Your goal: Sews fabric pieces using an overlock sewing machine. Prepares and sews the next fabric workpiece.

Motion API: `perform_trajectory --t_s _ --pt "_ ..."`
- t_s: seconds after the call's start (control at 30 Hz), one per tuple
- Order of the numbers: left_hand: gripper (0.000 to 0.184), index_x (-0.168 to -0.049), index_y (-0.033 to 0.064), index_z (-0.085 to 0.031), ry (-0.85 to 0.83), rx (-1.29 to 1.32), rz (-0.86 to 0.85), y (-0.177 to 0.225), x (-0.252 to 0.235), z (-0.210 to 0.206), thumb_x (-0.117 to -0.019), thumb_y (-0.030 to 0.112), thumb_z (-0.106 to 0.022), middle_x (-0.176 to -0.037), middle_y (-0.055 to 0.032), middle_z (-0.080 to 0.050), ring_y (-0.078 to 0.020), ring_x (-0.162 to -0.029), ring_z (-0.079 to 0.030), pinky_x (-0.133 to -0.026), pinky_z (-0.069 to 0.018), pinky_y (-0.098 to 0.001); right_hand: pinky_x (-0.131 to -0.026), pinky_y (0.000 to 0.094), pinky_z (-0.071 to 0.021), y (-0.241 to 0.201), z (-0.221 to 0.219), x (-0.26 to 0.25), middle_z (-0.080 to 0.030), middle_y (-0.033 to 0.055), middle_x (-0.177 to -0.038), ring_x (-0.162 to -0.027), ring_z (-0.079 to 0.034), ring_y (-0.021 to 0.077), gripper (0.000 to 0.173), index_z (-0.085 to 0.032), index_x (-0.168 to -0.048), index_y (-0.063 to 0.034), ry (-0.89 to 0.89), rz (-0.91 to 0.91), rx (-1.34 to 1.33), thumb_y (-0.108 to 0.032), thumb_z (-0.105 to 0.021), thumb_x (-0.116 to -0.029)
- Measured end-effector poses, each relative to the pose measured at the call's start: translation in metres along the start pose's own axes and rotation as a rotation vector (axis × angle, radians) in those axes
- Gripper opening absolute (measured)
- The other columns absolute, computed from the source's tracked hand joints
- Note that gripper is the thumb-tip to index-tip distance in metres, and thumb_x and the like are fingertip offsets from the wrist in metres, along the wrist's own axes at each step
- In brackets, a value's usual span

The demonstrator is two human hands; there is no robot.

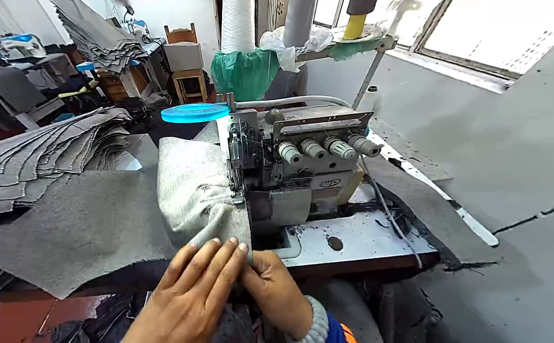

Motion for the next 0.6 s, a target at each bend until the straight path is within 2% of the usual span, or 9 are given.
perform_trajectory --t_s 0.03,0.07,0.13,0.3,0.4,0.5,0.57,0.6 --pt "0.047 -0.144 0.0102 -0.054 0.047 -0.024 -0.036 -0.007 -0.003 -0.004 -0.0976 0.019 -0.061 -0.142 -0.0047 -0.062 -0.0201 -0.13 -0.057 -0.111 -0.0388 -0.0383 -0.055 0.02 -0.0511 -0.001 -0.003 -0.003 -0.06 -0.0074 -0.064 -0.059 -0.059 -0.0023 0.025 -0.063 -0.074 -0.0076 0.033 -0.012 0.005 -0.01 -0.054 -0.0974" --pt "0.04 -0.138 0.0094 -0.059 0.099 -0.016 -0.071 -0.015 -0.008 -0.007 -0.0987 0.008 -0.056 -0.136 -0.0057 -0.067 -0.0202 -0.125 -0.062 -0.108 -0.0448 -0.038 -0.05 0.0213 -0.0514 -0.002 -0.006 -0.007 -0.058 -0.0073 -0.061 -0.054 -0.058 -0.0006 0.026 -0.061 -0.072 -0.0091 0.072 -0.024 0.006 -0.01 -0.053 -0.0972" --pt "0.035 -0.131 0.0074 -0.064 0.154 0.049 -0.122 -0.031 -0.018 -0.01 -0.0995 -0.001 -0.052 -0.126 -0.0073 -0.072 -0.0214 -0.118 -0.068 -0.104 -0.0526 -0.0375 -0.044 0.0231 -0.0484 -0.001 -0.012 -0.014 -0.055 -0.0066 -0.057 -0.048 -0.055 0.002 0.029 -0.058 -0.071 -0.0102 0.15 -0.045 -0.016 -0.012 -0.051 -0.0987" --pt "0.033 -0.121 0.0062 -0.07 0.166 0.182 -0.134 -0.052 -0.035 -0.016 -0.0963 -0.004 -0.051 -0.115 -0.0071 -0.076 -0.0205 -0.111 -0.072 -0.102 -0.0557 -0.0353 -0.042 0.0207 -0.0432 0.002 -0.014 -0.031 -0.053 -0.007 -0.054 -0.044 -0.05 0.0013 0.033 -0.058 -0.07 -0.0091 0.287 -0.005 -0.033 -0.008 -0.046 -0.1007" --pt "0.032 -0.113 0.0082 -0.073 0.192 0.174 -0.121 -0.057 -0.037 -0.024 -0.093 -0.002 -0.051 -0.11 -0.0054 -0.077 -0.0181 -0.109 -0.073 -0.102 -0.0557 -0.033 -0.044 0.0211 -0.0434 0.001 -0.016 -0.032 -0.053 -0.0056 -0.054 -0.046 -0.051 0.0016 0.038 -0.059 -0.066 -0.0079 0.251 0.061 0.126 -0.009 -0.045 -0.1005" --pt "0.034 -0.114 0.0095 -0.075 0.208 0.232 -0.096 -0.063 -0.032 -0.032 -0.0947 0.001 -0.049 -0.115 -0.0057 -0.076 -0.0184 -0.114 -0.071 -0.104 -0.0542 -0.0334 -0.046 0.0231 -0.0462 0.012 -0.023 -0.012 -0.055 -0.0029 -0.053 -0.048 -0.054 0.0031 0.043 -0.059 -0.064 -0.0076 0.188 0.103 0.306 -0.017 -0.043 -0.1026" --pt "0.036 -0.119 0.009 -0.073 0.22 0.296 -0.061 -0.07 -0.022 -0.038 -0.0965 0.001 -0.046 -0.122 -0.0067 -0.074 -0.019 -0.123 -0.067 -0.108 -0.0513 -0.0343 -0.049 0.0226 -0.0478 0.023 -0.016 0.002 -0.057 -0.0015 -0.057 -0.052 -0.056 0.0038 0.045 -0.06 -0.064 -0.007 0.262 0.163 0.411 -0.02 -0.043 -0.1043" --pt "0.037 -0.122 0.0087 -0.071 0.265 0.307 -0.001 -0.075 -0.012 -0.044 -0.097 0.002 -0.045 -0.126 -0.008 -0.072 -0.0198 -0.126 -0.064 -0.11 -0.0504 -0.0359 -0.054 0.0236 -0.0519 0.028 -0.008 0.007 -0.06 -0.0003 -0.061 -0.057 -0.06 0.0055 0.045 -0.062 -0.066 -0.0069 0.32 0.213 0.514 -0.022 -0.044 -0.1046"
Point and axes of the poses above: each hand's wrist, its own x-axis away from the middle knuckle, its own z-axis out of the back of the hand, y = z × x, the point moved 3 cm from there along -x, towards the middle knuckle
